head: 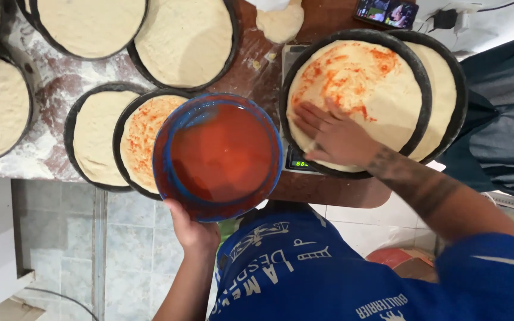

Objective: Spreading tomato sauce onto multiple pizza dough bases by hand in a bakery production area.

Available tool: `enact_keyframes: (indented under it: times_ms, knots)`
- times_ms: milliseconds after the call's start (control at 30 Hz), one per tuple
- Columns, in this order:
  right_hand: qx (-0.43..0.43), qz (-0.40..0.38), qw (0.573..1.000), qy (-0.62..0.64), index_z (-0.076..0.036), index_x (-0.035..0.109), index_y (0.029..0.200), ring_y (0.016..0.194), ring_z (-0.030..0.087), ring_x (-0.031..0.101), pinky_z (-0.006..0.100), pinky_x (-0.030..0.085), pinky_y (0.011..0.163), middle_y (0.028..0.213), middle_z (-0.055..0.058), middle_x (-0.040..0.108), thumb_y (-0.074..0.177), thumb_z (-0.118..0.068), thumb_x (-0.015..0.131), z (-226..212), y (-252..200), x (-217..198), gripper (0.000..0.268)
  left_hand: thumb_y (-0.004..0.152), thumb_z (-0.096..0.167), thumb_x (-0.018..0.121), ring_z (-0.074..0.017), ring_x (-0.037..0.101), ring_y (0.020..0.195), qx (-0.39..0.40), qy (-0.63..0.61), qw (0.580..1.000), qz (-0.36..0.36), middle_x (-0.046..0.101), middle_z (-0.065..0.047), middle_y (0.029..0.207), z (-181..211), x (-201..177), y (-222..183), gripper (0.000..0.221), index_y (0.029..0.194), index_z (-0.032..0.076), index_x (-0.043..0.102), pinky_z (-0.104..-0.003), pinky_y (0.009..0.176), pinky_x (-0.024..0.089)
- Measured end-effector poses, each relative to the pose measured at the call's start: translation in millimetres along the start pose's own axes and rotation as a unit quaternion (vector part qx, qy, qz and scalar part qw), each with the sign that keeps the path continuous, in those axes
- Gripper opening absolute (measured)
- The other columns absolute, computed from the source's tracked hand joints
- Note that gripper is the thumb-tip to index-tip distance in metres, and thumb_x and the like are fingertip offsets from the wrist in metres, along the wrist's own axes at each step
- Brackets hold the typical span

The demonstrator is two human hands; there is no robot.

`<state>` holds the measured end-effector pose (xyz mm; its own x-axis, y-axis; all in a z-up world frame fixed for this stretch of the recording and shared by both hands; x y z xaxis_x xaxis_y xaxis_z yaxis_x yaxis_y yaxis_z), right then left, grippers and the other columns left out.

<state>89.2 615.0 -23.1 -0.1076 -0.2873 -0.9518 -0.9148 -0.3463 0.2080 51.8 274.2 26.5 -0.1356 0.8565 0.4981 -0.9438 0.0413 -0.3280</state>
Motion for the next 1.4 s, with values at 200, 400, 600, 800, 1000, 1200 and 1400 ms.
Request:
enact_keyframes:
  times_ms: [200,400,600,800,1000,1200,1400]
  knots:
    - [0.153,-0.093,0.968,-0.175,0.01,0.061,0.142,0.159,0.043,0.037,0.065,0.012,0.13,0.148,0.034,0.059,0.105,-0.067,0.036,85,-63,-25,0.088,0.104,0.057,0.037,-0.0288,0.056,0.135,-0.011,-0.007,1.0,0.009,0.06,-0.009,0.144,-2,-4,-1,0.063,0.148,0.014,0.05,-0.048,0.125,0.036]
    - [0.119,-0.051,0.989,-0.077,0.009,0.047,0.156,0.161,0.039,0.02,0.056,-0.002,0.132,0.162,0.033,0.043,0.103,-0.069,0.043,46,-5,-20,0.095,0.104,0.059,0.038,-0.0308,0.055,0.137,-0.016,-0.012,1.0,0.007,0.058,-0.01,0.147,-9,-1,2,0.066,0.151,0.014,0.048,-0.05,0.125,0.036]
    - [-0.067,-0.122,0.989,0.052,-0.013,0.035,0.159,0.16,0.029,0.021,0.057,0.007,0.128,0.169,0.011,0.033,0.09,-0.08,0.034,-17,-82,-35,0.096,0.104,0.058,0.04,-0.0297,0.054,0.138,-0.02,-0.02,0.999,0.024,0.058,-0.01,0.147,-13,-5,5,0.066,0.151,0.013,0.048,-0.05,0.125,0.035]
    - [0.051,-0.086,0.995,-0.019,-0.006,0.032,0.163,0.162,0.036,0.015,0.067,0.009,0.126,0.171,0.019,0.028,0.094,-0.068,0.04,52,-56,-33,0.093,0.103,0.06,0.04,-0.031,0.053,0.138,-0.024,-0.008,1.0,-0.005,0.056,-0.013,0.148,-11,15,3,0.068,0.15,0.011,0.048,-0.051,0.125,0.034]
    - [-0.056,-0.032,0.997,-0.033,-0.005,0.045,0.158,0.155,0.035,0.034,0.069,0.014,0.124,0.155,0.023,0.053,0.099,-0.079,0.02,-1,-8,-10,0.098,0.104,0.059,0.041,-0.0301,0.052,0.139,-0.015,-0.019,1.0,-0.011,0.055,-0.011,0.149,-13,19,3,0.068,0.151,0.011,0.047,-0.05,0.125,0.034]
    - [-0.077,-0.057,0.993,0.071,-0.016,0.052,0.151,0.141,0.035,0.05,0.064,0.031,0.12,0.148,0.013,0.058,0.078,-0.087,0.05,-13,-83,-70,0.102,0.109,0.054,0.034,-0.0323,0.044,0.143,0.02,0.009,0.999,-0.033,0.047,-0.017,0.154,-23,17,3,0.066,0.155,0.007,0.04,-0.051,0.126,0.029]
    - [0.021,0.151,0.983,0.102,0.002,0.069,0.111,0.106,0.034,0.072,0.048,0.06,0.098,0.11,0.018,0.074,0.106,-0.015,0.059,-42,8,-139,0.02,0.104,0.054,0.043,-0.027,0.038,0.151,0.003,0.028,0.997,-0.072,0.04,-0.011,0.162,-21,40,0,0.07,0.158,0.01,0.033,-0.046,0.126,0.034]
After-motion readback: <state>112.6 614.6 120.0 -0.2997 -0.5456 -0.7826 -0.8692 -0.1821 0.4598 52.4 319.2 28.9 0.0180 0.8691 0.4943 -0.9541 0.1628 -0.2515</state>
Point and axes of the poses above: each hand's wrist, its own y-axis towards the middle knuckle, its own x-axis out of the palm, z = x × y, the point moved 6 cm from there along y, towards the middle knuckle
